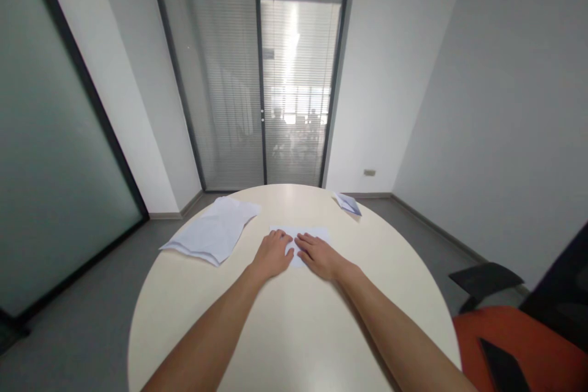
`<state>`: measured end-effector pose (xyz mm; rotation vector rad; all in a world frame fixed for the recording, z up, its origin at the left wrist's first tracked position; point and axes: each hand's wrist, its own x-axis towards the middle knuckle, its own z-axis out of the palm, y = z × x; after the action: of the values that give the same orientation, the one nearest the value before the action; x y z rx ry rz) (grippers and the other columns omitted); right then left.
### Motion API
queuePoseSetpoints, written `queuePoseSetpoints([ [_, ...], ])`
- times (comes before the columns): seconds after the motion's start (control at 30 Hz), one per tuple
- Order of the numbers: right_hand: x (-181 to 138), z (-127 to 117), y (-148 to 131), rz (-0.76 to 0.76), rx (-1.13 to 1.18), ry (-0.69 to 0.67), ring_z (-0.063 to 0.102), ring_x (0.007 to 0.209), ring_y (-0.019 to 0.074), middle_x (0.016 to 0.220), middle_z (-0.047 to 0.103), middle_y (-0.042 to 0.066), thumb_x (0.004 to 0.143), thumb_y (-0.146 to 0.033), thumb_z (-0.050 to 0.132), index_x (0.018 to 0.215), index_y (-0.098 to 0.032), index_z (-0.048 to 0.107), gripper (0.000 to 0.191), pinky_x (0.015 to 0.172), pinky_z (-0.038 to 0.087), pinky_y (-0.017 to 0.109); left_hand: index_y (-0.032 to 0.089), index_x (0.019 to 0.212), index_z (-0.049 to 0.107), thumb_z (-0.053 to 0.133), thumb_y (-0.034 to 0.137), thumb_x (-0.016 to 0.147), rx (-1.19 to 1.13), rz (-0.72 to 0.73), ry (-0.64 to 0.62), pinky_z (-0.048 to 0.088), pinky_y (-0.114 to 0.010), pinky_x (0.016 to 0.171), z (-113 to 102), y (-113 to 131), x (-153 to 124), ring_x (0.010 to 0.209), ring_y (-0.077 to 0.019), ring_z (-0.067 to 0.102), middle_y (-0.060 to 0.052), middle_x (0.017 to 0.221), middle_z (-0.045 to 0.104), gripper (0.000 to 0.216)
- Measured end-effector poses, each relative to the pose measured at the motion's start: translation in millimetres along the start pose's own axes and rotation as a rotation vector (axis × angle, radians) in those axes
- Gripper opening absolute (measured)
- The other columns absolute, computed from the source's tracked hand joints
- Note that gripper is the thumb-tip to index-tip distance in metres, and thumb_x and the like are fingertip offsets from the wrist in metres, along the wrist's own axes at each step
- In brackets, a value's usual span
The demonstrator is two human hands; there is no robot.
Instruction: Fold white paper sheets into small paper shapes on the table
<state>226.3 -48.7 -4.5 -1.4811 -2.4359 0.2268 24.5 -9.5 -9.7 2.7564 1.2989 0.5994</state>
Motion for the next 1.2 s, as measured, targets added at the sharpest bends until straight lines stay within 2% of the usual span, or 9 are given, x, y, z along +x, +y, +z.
queuePoseSetpoints([
  [0.17, 0, 1, 7, 0.105, 0.01, -0.085, 0.021, 0.151, 0.0323, 0.163, 0.026, 0.012, 0.101, -0.058, 0.028, 0.156, -0.016, 0.033, 0.07, 0.122, 0.019, 0.049, 0.014, 0.136, 0.055, 0.043, 0.034, 0.098, 0.026, -0.056, -0.048, 0.032, -0.043, 0.117, 6, -3, 0, 0.14, -0.0276, 0.042, -0.016, 0.149, 0.049, 0.045],
  [0.33, -6, -8, 17, 0.263, -0.009, -0.124, 0.015, 0.153, 0.0326, 0.165, 0.019, 0.013, 0.098, -0.065, 0.029, 0.158, -0.014, 0.026, 0.079, 0.122, 0.014, 0.051, 0.017, 0.139, 0.052, 0.041, 0.036, 0.097, 0.088, -0.186, -0.086, 0.03, -0.051, 0.118, 5, -1, 0, 0.143, -0.0297, 0.038, -0.014, 0.154, 0.044, 0.048],
  [0.43, -9, -13, 18, 0.319, -0.028, -0.1, 0.017, 0.152, 0.0331, 0.164, 0.021, 0.014, 0.098, -0.063, 0.032, 0.158, -0.014, 0.028, 0.078, 0.121, 0.015, 0.055, 0.018, 0.14, 0.051, 0.04, 0.038, 0.097, 0.096, -0.229, -0.098, 0.029, -0.053, 0.117, 3, 2, 0, 0.144, -0.0302, 0.037, -0.013, 0.155, 0.042, 0.049],
  [0.53, -9, -17, 13, 0.286, -0.07, -0.019, 0.026, 0.149, 0.0336, 0.161, 0.032, 0.016, 0.098, -0.054, 0.04, 0.152, -0.016, 0.04, 0.066, 0.12, 0.012, 0.058, 0.016, 0.14, 0.051, 0.039, 0.037, 0.098, 0.097, -0.224, -0.084, 0.027, -0.053, 0.118, 4, 3, 0, 0.144, -0.0307, 0.037, -0.015, 0.154, 0.043, 0.049],
  [0.6, -6, -16, 8, 0.195, -0.073, 0.017, 0.029, 0.148, 0.0313, 0.159, 0.036, 0.016, 0.098, -0.047, 0.042, 0.15, -0.016, 0.043, 0.06, 0.121, 0.014, 0.054, 0.015, 0.14, 0.051, 0.04, 0.037, 0.098, 0.092, -0.213, -0.074, 0.024, -0.054, 0.119, 6, 2, -1, 0.144, -0.0315, 0.036, -0.017, 0.154, 0.044, 0.05],
  [0.7, -1, -9, 4, 0.065, -0.002, -0.024, 0.027, 0.15, 0.0281, 0.161, 0.032, 0.014, 0.101, -0.052, 0.035, 0.154, -0.017, 0.036, 0.064, 0.121, 0.019, 0.048, 0.018, 0.145, 0.047, 0.038, 0.039, 0.099, 0.055, -0.179, -0.104, 0.022, -0.055, 0.119, 8, -2, -1, 0.147, -0.031, 0.031, -0.016, 0.157, 0.039, 0.052],
  [0.8, 1, -2, 7, 0.088, 0.035, -0.08, 0.02, 0.152, 0.0299, 0.164, 0.025, 0.012, 0.099, -0.062, 0.032, 0.157, -0.019, 0.031, 0.072, 0.122, 0.016, 0.049, 0.024, 0.148, 0.044, 0.035, 0.041, 0.1, 0.033, -0.155, -0.137, 0.02, -0.057, 0.119, 8, -4, -1, 0.149, -0.0303, 0.028, -0.013, 0.16, 0.034, 0.052],
  [1.03, -6, -10, 20, 0.338, -0.003, -0.082, 0.014, 0.153, 0.0337, 0.165, 0.019, 0.014, 0.096, -0.067, 0.031, 0.158, -0.014, 0.027, 0.081, 0.121, 0.013, 0.054, 0.024, 0.146, 0.048, 0.039, 0.041, 0.099, 0.067, -0.182, -0.11, 0.023, -0.057, 0.118, 10, -4, 1, 0.146, -0.0319, 0.033, -0.013, 0.158, 0.039, 0.05],
  [1.2, -8, -12, 20, 0.387, -0.016, -0.073, 0.015, 0.152, 0.0346, 0.165, 0.019, 0.012, 0.097, -0.066, 0.032, 0.158, -0.017, 0.027, 0.079, 0.119, 0.008, 0.061, 0.023, 0.137, 0.058, 0.041, 0.027, 0.098, 0.111, -0.243, -0.022, 0.026, -0.057, 0.117, 6, -8, 2, 0.139, -0.0302, 0.043, -0.013, 0.15, 0.049, 0.042],
])
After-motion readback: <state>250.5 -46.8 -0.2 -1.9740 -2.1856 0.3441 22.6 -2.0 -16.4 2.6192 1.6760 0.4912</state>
